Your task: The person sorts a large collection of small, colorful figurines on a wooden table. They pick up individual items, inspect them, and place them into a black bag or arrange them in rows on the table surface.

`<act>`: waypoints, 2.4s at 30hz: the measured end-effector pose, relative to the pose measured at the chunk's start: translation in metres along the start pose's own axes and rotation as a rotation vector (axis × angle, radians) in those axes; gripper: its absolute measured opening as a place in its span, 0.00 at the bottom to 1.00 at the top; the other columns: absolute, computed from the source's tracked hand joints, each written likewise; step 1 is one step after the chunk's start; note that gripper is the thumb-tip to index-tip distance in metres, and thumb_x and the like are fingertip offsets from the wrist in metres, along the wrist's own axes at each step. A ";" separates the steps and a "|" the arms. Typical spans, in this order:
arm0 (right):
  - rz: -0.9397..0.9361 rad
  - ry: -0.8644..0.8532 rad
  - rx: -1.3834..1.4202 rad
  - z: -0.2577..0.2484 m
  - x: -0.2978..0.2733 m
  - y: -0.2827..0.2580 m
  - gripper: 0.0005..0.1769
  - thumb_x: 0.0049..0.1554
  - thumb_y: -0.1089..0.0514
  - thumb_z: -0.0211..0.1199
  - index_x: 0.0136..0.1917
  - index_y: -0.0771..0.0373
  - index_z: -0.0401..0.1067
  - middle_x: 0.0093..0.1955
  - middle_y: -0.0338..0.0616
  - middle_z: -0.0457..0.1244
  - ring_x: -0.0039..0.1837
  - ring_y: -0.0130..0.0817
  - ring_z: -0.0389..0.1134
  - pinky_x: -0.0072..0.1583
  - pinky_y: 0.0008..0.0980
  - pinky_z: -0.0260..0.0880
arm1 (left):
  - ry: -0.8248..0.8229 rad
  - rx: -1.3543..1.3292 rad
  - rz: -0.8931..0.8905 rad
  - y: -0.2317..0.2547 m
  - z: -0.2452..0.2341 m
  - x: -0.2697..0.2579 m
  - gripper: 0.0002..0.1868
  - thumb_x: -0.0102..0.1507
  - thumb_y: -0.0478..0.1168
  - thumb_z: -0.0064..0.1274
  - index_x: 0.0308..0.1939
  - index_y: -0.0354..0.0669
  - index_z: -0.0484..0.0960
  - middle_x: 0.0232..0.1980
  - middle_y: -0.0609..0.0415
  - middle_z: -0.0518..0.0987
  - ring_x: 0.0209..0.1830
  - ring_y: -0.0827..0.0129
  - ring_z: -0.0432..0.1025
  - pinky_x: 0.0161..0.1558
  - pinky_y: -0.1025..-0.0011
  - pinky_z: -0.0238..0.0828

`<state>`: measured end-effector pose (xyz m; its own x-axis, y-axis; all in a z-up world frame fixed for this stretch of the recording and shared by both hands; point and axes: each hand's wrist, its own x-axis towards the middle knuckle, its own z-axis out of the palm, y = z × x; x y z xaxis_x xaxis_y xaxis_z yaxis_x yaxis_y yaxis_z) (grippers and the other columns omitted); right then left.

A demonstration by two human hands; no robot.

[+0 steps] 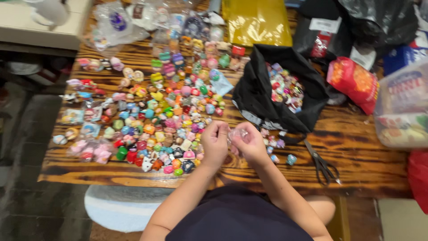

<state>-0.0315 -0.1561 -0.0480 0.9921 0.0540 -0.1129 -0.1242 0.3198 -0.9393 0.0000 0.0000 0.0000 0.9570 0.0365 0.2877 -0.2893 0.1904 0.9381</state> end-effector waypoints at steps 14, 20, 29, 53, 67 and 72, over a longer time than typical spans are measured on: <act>0.143 -0.123 0.376 0.036 0.010 -0.025 0.15 0.64 0.59 0.64 0.59 0.65 0.64 0.49 0.44 0.66 0.45 0.37 0.71 0.37 0.31 0.70 | 0.068 -0.395 -0.218 -0.002 -0.004 0.027 0.10 0.73 0.38 0.48 0.37 0.43 0.76 0.28 0.66 0.68 0.23 0.86 0.56 0.25 0.81 0.51; -0.038 -0.138 0.466 0.028 0.014 -0.025 0.19 0.59 0.64 0.66 0.61 0.61 0.64 0.50 0.43 0.66 0.46 0.32 0.69 0.40 0.29 0.69 | 0.145 -0.890 -0.462 -0.003 -0.005 0.038 0.13 0.74 0.40 0.45 0.36 0.42 0.77 0.23 0.65 0.67 0.18 0.81 0.56 0.22 0.78 0.52; -0.126 0.072 0.083 0.008 0.008 -0.035 0.15 0.59 0.68 0.66 0.56 0.62 0.64 0.48 0.42 0.68 0.43 0.24 0.66 0.40 0.23 0.64 | -0.150 0.232 0.374 0.046 -0.036 0.044 0.12 0.64 0.36 0.60 0.45 0.42 0.72 0.57 0.50 0.65 0.54 0.67 0.65 0.55 0.63 0.66; -0.229 0.160 -0.083 0.025 -0.015 -0.109 0.14 0.59 0.69 0.64 0.59 0.69 0.69 0.49 0.47 0.71 0.47 0.25 0.72 0.45 0.22 0.70 | -0.178 -0.238 0.061 0.032 -0.024 0.012 0.16 0.69 0.24 0.48 0.60 0.38 0.78 0.71 0.40 0.69 0.70 0.65 0.68 0.65 0.72 0.68; -0.762 0.250 -1.015 0.063 -0.025 -0.172 0.06 0.56 0.70 0.68 0.48 0.66 0.79 0.40 0.42 0.63 0.39 0.28 0.65 0.41 0.25 0.64 | -0.277 -1.077 -0.589 -0.035 0.011 -0.007 0.22 0.71 0.33 0.48 0.70 0.38 0.69 0.60 0.38 0.80 0.50 0.54 0.81 0.42 0.66 0.82; -0.667 0.179 -1.104 0.060 -0.019 -0.182 0.05 0.56 0.71 0.66 0.45 0.66 0.77 0.40 0.43 0.63 0.38 0.30 0.64 0.41 0.27 0.63 | -0.282 -1.159 -0.701 -0.029 0.013 -0.005 0.17 0.69 0.34 0.49 0.63 0.41 0.75 0.58 0.40 0.79 0.48 0.55 0.82 0.39 0.67 0.82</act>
<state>-0.0286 -0.1581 0.1447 0.8565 0.0343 0.5150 0.3831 -0.7109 -0.5898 0.0036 -0.0188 -0.0257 0.8171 -0.5763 -0.0135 0.5611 0.7898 0.2475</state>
